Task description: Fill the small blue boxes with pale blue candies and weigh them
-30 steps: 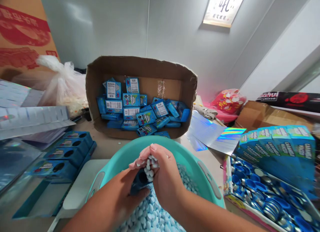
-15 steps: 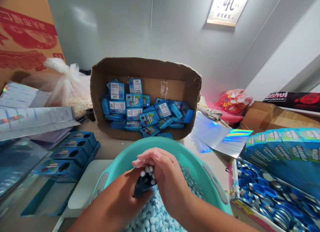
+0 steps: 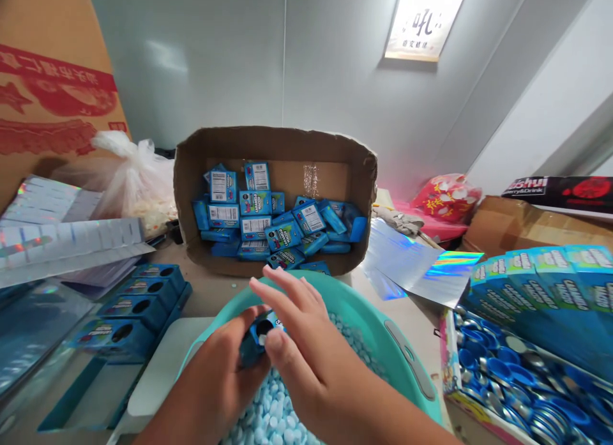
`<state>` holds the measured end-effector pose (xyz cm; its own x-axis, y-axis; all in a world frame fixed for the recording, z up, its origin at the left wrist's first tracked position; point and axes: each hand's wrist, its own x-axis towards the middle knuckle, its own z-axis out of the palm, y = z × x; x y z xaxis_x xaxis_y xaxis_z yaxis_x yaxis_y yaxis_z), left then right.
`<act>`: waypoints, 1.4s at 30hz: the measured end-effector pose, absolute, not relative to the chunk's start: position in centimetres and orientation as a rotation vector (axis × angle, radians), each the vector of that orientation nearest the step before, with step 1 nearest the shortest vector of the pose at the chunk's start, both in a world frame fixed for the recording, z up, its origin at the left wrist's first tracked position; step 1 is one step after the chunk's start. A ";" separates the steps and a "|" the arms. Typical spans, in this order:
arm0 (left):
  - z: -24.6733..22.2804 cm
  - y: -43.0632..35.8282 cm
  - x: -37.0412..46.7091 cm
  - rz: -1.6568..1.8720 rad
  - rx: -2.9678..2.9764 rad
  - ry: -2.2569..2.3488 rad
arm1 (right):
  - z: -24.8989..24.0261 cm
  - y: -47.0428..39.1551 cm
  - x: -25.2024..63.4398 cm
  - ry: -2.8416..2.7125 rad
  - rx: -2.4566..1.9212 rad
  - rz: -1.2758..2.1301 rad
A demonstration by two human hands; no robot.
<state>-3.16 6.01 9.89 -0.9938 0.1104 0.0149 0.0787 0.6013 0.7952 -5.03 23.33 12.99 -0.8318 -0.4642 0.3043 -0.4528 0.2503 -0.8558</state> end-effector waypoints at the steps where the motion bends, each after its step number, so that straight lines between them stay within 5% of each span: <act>1: 9.8 6.1 -3.2 1.359 0.157 2.785 | 12.9 23.5 -5.5 2.578 -0.876 -1.642; 12: 10.2 6.3 -3.1 1.274 0.136 2.827 | 12.3 23.7 -7.0 2.998 -0.800 -0.973; 31: 9.4 6.0 -3.5 1.432 0.096 2.777 | 11.6 22.5 -6.8 2.784 -0.866 -1.644; 36: 9.2 5.6 -4.0 1.628 -0.167 2.758 | 12.0 25.8 -3.8 2.908 -0.821 -1.113; 42: 9.6 5.6 -3.7 1.687 -0.151 2.760 | 6.4 25.7 -0.4 2.473 -1.131 -0.325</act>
